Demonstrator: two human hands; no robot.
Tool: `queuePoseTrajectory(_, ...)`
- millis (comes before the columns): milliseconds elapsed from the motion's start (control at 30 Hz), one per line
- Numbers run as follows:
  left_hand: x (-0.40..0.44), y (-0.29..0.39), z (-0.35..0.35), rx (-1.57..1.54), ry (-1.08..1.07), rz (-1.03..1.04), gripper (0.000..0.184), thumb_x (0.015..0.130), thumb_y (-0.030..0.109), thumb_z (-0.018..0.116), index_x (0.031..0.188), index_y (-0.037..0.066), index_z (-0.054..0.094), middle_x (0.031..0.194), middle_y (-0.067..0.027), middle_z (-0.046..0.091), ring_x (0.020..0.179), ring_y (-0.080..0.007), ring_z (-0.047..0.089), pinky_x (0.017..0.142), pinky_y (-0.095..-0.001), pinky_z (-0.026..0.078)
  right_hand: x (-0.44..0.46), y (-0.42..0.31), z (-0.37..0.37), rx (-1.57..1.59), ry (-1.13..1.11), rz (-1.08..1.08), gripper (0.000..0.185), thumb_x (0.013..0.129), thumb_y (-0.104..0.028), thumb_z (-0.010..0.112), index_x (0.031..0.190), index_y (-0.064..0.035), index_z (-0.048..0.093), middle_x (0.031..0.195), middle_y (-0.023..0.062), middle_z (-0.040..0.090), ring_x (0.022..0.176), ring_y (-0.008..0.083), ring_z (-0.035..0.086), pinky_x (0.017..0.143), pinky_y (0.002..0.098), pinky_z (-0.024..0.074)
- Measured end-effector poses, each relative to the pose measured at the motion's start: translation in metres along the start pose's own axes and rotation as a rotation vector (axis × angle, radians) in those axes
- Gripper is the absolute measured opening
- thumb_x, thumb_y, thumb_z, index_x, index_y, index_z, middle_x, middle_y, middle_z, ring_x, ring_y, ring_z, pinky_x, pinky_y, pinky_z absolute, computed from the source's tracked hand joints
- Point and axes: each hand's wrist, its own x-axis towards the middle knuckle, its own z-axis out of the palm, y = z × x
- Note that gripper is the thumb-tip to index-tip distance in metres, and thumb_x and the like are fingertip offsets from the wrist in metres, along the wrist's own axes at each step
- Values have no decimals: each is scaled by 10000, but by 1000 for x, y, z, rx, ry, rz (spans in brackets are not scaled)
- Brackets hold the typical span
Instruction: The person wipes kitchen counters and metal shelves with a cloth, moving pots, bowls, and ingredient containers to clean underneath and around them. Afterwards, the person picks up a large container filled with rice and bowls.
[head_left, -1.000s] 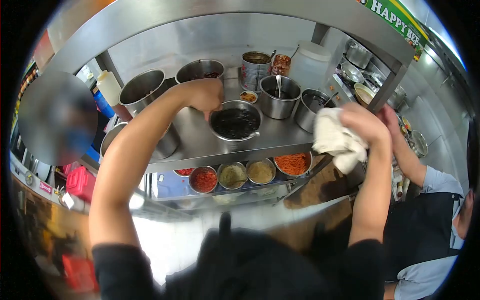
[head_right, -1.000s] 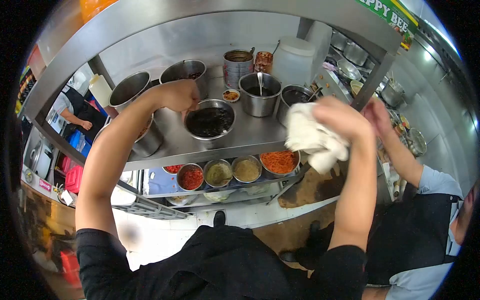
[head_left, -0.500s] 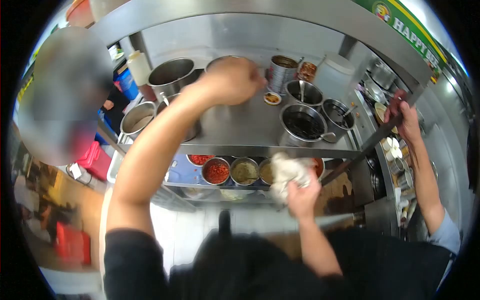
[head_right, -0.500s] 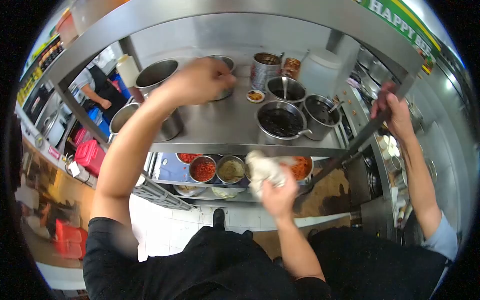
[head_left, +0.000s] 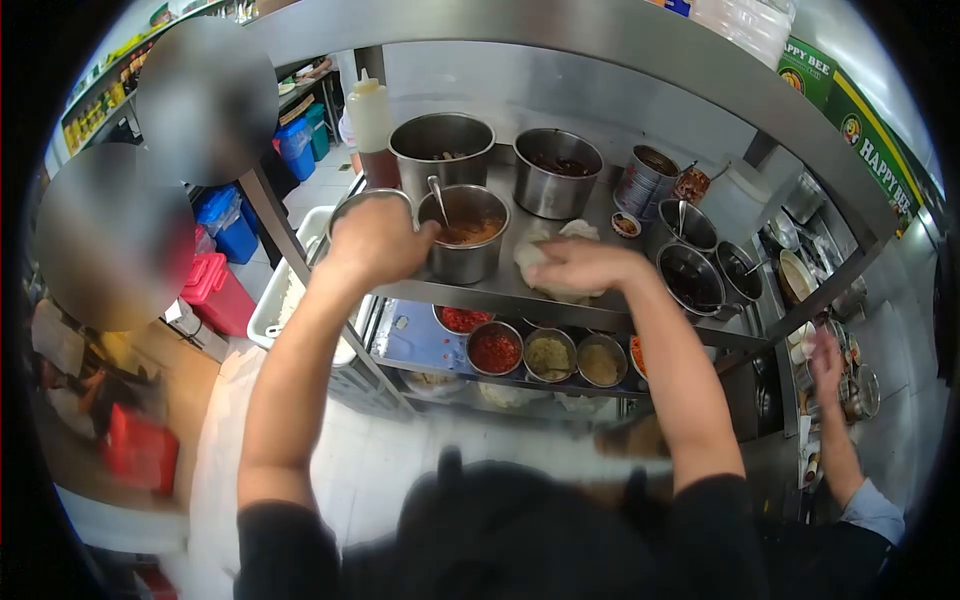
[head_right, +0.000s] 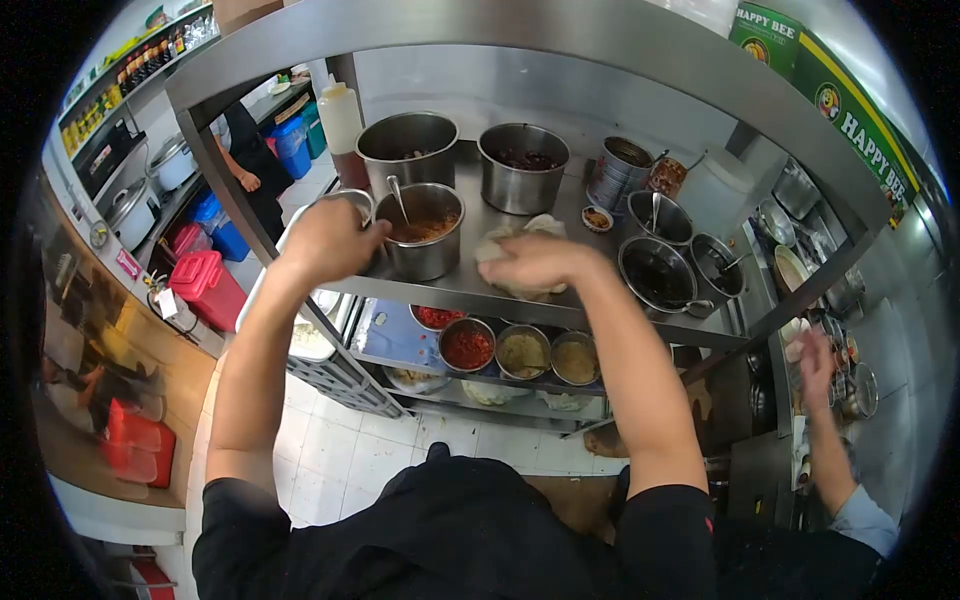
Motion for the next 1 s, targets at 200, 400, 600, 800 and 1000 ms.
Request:
queuePoseTrajectory(200,7,1,25,-162,17,-40,523,888,423,607,800,-87,680,801,-292,669,823,-440,670,778,-489,525,-27,-47,-21,193,-245,62,590,810,-596,630,1003,-44,705,978,189,698,963,336,653,849,417,476)
queuePoseTrajectory(400,18,25,39,-231,81,61,528,873,413,610,819,-107,681,828,-315,664,844,-464,663,801,-505,526,-45,-51,-49,41,-409,220,699,613,-648,784,939,-33,717,891,145,711,857,307,678,768,394,510)
queuePoseTrajectory(600,41,45,45,-273,-20,138,471,819,359,614,803,-106,684,827,-325,656,855,-455,664,812,-496,528,-81,-74,-128,188,-474,347,481,596,-343,884,904,-13,717,792,116,715,687,196,687,635,330,538)
queuePoseTrajectory(800,43,44,44,-258,-128,173,393,826,328,614,856,-51,711,879,-276,687,900,-421,678,827,-475,539,-168,-120,-132,46,202,254,369,619,-285,859,864,-44,722,751,115,707,718,252,711,663,316,536)
queuePoseTrajectory(1000,7,-18,1,-205,442,-62,429,875,453,615,902,35,706,829,-227,698,830,-388,685,721,-487,525,-133,-102,-75,112,241,254,605,672,-324,787,1172,-10,650,926,207,711,872,350,705,792,387,541)
